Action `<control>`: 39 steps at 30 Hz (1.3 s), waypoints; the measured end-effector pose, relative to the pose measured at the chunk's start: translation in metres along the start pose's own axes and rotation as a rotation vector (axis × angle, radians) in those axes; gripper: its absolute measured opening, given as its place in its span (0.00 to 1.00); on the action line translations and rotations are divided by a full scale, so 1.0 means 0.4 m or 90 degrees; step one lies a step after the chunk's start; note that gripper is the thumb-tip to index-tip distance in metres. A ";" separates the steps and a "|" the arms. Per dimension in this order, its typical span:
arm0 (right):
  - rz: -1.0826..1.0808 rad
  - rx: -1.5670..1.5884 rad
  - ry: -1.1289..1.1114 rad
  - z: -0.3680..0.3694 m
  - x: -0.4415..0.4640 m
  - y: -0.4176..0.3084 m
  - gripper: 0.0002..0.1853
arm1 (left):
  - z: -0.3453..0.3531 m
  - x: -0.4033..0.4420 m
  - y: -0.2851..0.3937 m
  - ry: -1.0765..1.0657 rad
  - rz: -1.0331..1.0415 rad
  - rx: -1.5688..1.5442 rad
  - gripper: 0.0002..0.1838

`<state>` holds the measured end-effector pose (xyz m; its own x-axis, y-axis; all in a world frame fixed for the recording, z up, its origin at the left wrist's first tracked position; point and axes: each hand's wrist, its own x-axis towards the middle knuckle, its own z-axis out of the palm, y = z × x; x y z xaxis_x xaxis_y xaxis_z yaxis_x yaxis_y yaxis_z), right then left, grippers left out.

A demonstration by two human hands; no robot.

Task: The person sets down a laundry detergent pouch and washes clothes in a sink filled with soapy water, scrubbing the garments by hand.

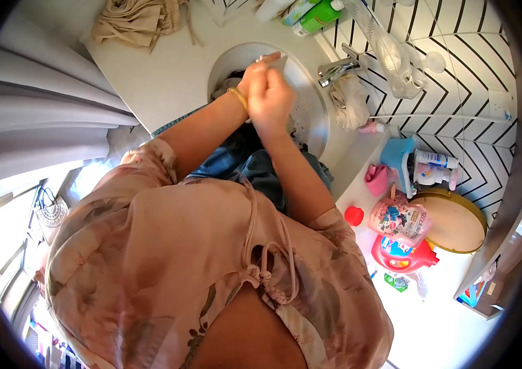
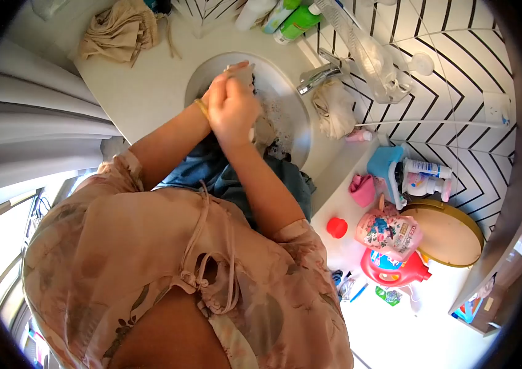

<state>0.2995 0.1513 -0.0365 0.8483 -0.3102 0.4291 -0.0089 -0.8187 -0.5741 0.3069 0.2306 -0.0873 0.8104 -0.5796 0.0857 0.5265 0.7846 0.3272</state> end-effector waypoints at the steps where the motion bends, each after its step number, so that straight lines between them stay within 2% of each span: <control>1: -0.026 -0.024 -0.022 0.010 -0.018 0.000 0.15 | 0.007 0.000 -0.012 0.130 -0.032 0.035 0.14; 2: -0.052 -0.048 -0.041 0.013 -0.028 0.000 0.15 | 0.064 0.012 -0.018 0.257 -0.064 0.071 0.14; 3: 0.020 -0.056 -0.067 0.000 0.006 0.012 0.15 | 0.090 0.026 -0.023 0.378 -0.095 0.109 0.14; 5: 0.174 -0.073 -0.124 -0.051 0.089 0.049 0.16 | 0.094 0.016 -0.024 0.292 -0.135 0.027 0.13; 8: 0.320 0.416 -0.112 -0.061 0.069 0.084 0.17 | 0.133 0.021 0.027 0.159 -0.170 -0.074 0.13; 9: 0.498 0.788 -0.227 -0.093 0.068 0.076 0.20 | 0.135 0.019 0.043 0.111 -0.192 -0.110 0.13; 12: 0.438 0.858 -0.474 -0.118 0.042 0.083 0.19 | 0.080 0.032 0.023 0.045 -0.178 -0.105 0.13; 13: 0.427 0.825 -0.466 -0.138 0.035 0.075 0.17 | 0.064 0.032 0.016 0.054 -0.140 0.016 0.15; 16: 0.321 0.605 -0.377 -0.144 0.053 0.156 0.14 | 0.079 0.022 0.034 0.286 -0.119 0.241 0.16; 17: 0.315 0.648 -0.317 -0.149 0.051 0.151 0.12 | 0.081 0.020 0.039 0.361 -0.108 0.318 0.16; 20: 0.363 0.708 -0.180 -0.161 0.043 0.114 0.11 | 0.069 0.020 0.046 0.345 -0.104 0.166 0.16; 21: 0.229 0.531 -0.152 -0.153 0.029 0.090 0.11 | 0.062 0.025 0.037 0.303 -0.098 0.079 0.15; 23: -0.031 0.172 -0.092 -0.118 -0.029 0.013 0.11 | -0.130 0.069 -0.053 0.199 0.047 0.506 0.14; 24: -0.063 0.087 -0.089 -0.106 -0.042 -0.008 0.10 | -0.140 0.056 -0.070 0.175 0.091 0.562 0.15; 25: -0.096 0.003 -0.082 -0.095 -0.055 -0.030 0.12 | -0.118 0.046 -0.085 0.148 0.054 0.323 0.16; 27: 0.052 -0.037 -0.099 -0.057 0.013 0.007 0.14 | -0.061 0.029 -0.102 0.163 -0.026 0.143 0.18; 28: 0.116 -0.057 -0.102 -0.038 0.056 0.027 0.15 | 0.052 0.035 -0.074 0.314 -0.064 0.139 0.20; 29: 0.193 -0.077 -0.104 -0.033 0.064 0.039 0.17 | 0.111 0.031 -0.034 0.419 -0.141 0.261 0.23; 30: 0.116 -0.066 -0.047 -0.037 0.028 0.043 0.18 | 0.133 0.039 -0.017 0.433 -0.118 0.228 0.20; 32: -0.076 -0.030 0.078 -0.011 -0.042 0.018 0.21 | 0.038 0.106 -0.005 0.386 -0.110 0.138 0.20; 33: -0.268 0.026 0.114 -0.002 -0.074 -0.023 0.22 | 0.020 0.099 -0.008 0.377 -0.117 0.111 0.20; 36: 0.175 0.004 -0.068 -0.033 0.011 -0.001 0.20 | 0.047 0.072 -0.042 0.343 -0.145 0.074 0.20; 37: 0.297 0.027 -0.038 -0.042 0.059 0.030 0.18 | 0.117 0.050 -0.042 0.419 -0.116 0.291 0.17; 39: 0.093 -0.008 0.063 -0.024 0.005 0.072 0.18 | 0.097 0.051 -0.059 0.313 -0.111 0.095 0.18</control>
<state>0.2957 0.1225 -0.0456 0.7818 -0.4710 0.4087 -0.1350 -0.7677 -0.6264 0.3009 0.1918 -0.0566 0.7579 -0.4986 -0.4207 0.6505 0.6261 0.4299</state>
